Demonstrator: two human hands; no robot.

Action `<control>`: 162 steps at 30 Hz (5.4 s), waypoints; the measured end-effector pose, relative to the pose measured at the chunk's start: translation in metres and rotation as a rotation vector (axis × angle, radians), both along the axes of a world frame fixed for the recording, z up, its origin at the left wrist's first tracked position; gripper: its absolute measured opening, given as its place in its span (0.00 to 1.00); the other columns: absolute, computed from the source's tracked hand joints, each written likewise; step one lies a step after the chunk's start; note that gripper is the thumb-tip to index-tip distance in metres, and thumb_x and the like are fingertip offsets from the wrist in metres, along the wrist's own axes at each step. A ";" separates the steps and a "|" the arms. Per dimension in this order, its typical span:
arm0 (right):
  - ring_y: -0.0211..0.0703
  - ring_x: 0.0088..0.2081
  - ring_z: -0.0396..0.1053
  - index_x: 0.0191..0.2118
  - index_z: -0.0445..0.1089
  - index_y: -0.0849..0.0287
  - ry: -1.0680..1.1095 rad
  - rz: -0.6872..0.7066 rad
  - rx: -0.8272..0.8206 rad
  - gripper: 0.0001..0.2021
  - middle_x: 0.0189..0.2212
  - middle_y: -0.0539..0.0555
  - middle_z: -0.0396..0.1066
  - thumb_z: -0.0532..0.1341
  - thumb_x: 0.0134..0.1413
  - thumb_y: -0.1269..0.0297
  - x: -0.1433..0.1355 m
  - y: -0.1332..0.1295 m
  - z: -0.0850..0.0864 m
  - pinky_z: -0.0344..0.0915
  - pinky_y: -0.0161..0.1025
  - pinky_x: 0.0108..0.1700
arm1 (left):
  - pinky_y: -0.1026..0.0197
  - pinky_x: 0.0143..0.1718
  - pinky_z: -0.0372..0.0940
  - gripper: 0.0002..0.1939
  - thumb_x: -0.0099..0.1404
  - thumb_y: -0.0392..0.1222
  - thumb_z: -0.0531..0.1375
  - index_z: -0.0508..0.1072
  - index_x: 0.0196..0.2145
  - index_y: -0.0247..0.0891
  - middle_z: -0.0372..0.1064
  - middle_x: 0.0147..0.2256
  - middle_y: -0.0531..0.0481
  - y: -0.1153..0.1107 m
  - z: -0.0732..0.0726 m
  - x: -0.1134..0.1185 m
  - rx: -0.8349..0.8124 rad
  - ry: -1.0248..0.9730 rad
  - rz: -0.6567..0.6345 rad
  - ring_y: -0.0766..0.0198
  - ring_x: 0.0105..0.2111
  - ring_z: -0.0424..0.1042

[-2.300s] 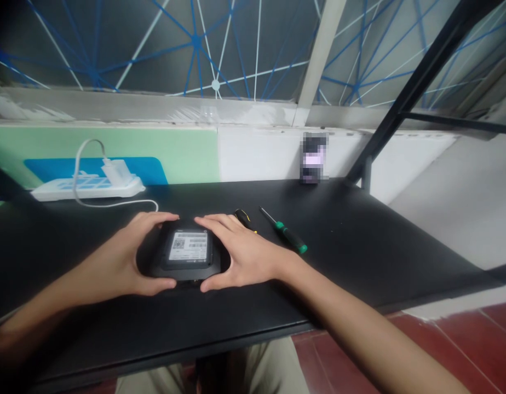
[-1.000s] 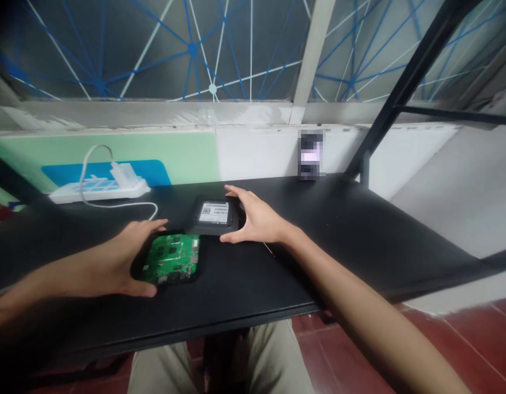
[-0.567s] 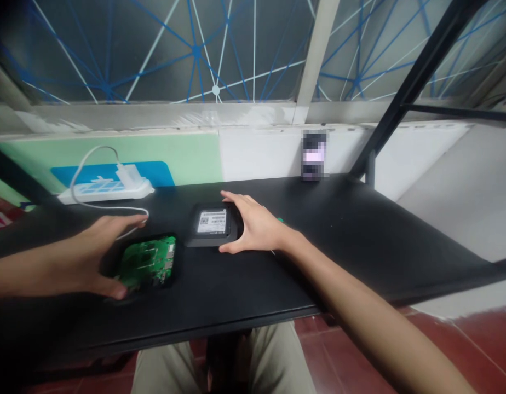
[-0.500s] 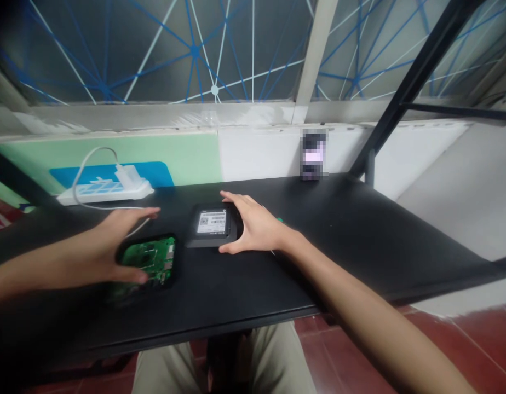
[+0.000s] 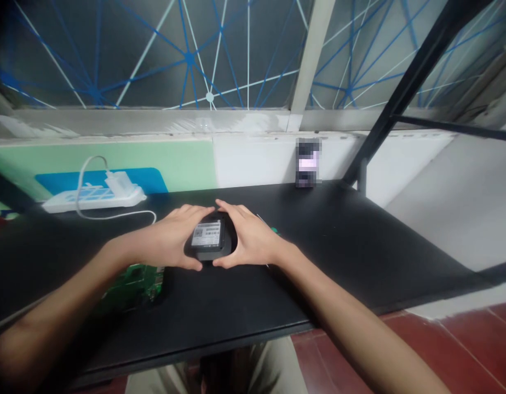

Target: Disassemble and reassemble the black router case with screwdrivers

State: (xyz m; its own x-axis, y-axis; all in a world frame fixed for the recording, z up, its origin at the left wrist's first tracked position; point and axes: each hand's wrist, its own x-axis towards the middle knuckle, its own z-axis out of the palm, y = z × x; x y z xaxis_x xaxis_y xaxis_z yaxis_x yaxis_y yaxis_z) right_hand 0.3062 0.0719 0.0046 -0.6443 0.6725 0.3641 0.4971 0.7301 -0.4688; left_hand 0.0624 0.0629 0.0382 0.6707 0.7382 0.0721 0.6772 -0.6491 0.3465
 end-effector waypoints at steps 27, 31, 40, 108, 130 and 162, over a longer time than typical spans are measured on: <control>0.73 0.70 0.51 0.71 0.12 0.53 0.053 0.003 -0.104 0.76 0.71 0.74 0.46 0.74 0.34 0.39 -0.015 -0.007 -0.017 0.57 0.73 0.64 | 0.32 0.63 0.57 0.68 0.52 0.53 0.73 0.27 0.72 0.47 0.44 0.68 0.31 -0.001 -0.007 -0.017 -0.248 -0.346 0.019 0.32 0.66 0.55; 0.74 0.70 0.50 0.70 0.10 0.55 0.021 0.004 -0.074 0.76 0.70 0.77 0.46 0.73 0.35 0.39 -0.023 -0.006 -0.019 0.55 0.75 0.64 | 0.30 0.63 0.57 0.64 0.54 0.52 0.73 0.32 0.72 0.52 0.44 0.69 0.36 -0.001 -0.007 -0.014 -0.224 -0.398 -0.046 0.32 0.66 0.54; 0.74 0.71 0.48 0.70 0.11 0.59 0.014 -0.037 -0.125 0.77 0.70 0.79 0.47 0.73 0.34 0.37 -0.027 -0.005 -0.018 0.55 0.74 0.64 | 0.31 0.63 0.57 0.59 0.52 0.52 0.73 0.37 0.66 0.47 0.50 0.65 0.32 0.001 -0.012 -0.010 -0.219 -0.466 -0.026 0.32 0.65 0.55; 0.72 0.65 0.59 0.73 0.31 0.71 -0.130 -0.271 -0.073 0.67 0.63 0.73 0.62 0.68 0.39 0.38 -0.025 -0.007 -0.012 0.56 0.67 0.65 | 0.38 0.64 0.55 0.61 0.53 0.63 0.69 0.38 0.72 0.42 0.43 0.71 0.34 0.015 -0.013 -0.036 -0.191 -0.166 0.132 0.37 0.69 0.50; 0.63 0.62 0.60 0.74 0.26 0.58 -0.045 -0.083 -0.080 0.65 0.62 0.66 0.62 0.71 0.42 0.46 -0.005 -0.016 0.003 0.60 0.62 0.63 | 0.37 0.62 0.58 0.61 0.54 0.63 0.68 0.37 0.72 0.44 0.42 0.71 0.35 -0.007 -0.005 -0.032 -0.092 -0.073 0.104 0.35 0.68 0.49; 0.67 0.49 0.74 0.64 0.60 0.68 -0.467 -0.565 -0.012 0.35 0.51 0.70 0.73 0.57 0.59 0.46 -0.011 0.015 0.012 0.72 0.61 0.47 | 0.33 0.64 0.53 0.55 0.56 0.69 0.65 0.51 0.70 0.37 0.60 0.64 0.34 -0.055 -0.035 -0.012 0.032 0.072 0.088 0.32 0.64 0.57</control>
State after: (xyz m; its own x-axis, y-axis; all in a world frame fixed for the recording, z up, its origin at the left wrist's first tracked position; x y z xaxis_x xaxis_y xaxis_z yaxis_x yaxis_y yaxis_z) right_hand 0.2951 0.0864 0.0165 -0.2841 0.9504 0.1269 0.9463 0.2992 -0.1227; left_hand 0.0509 0.0081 0.0032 0.6075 0.7927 0.0507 0.7545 -0.5958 0.2751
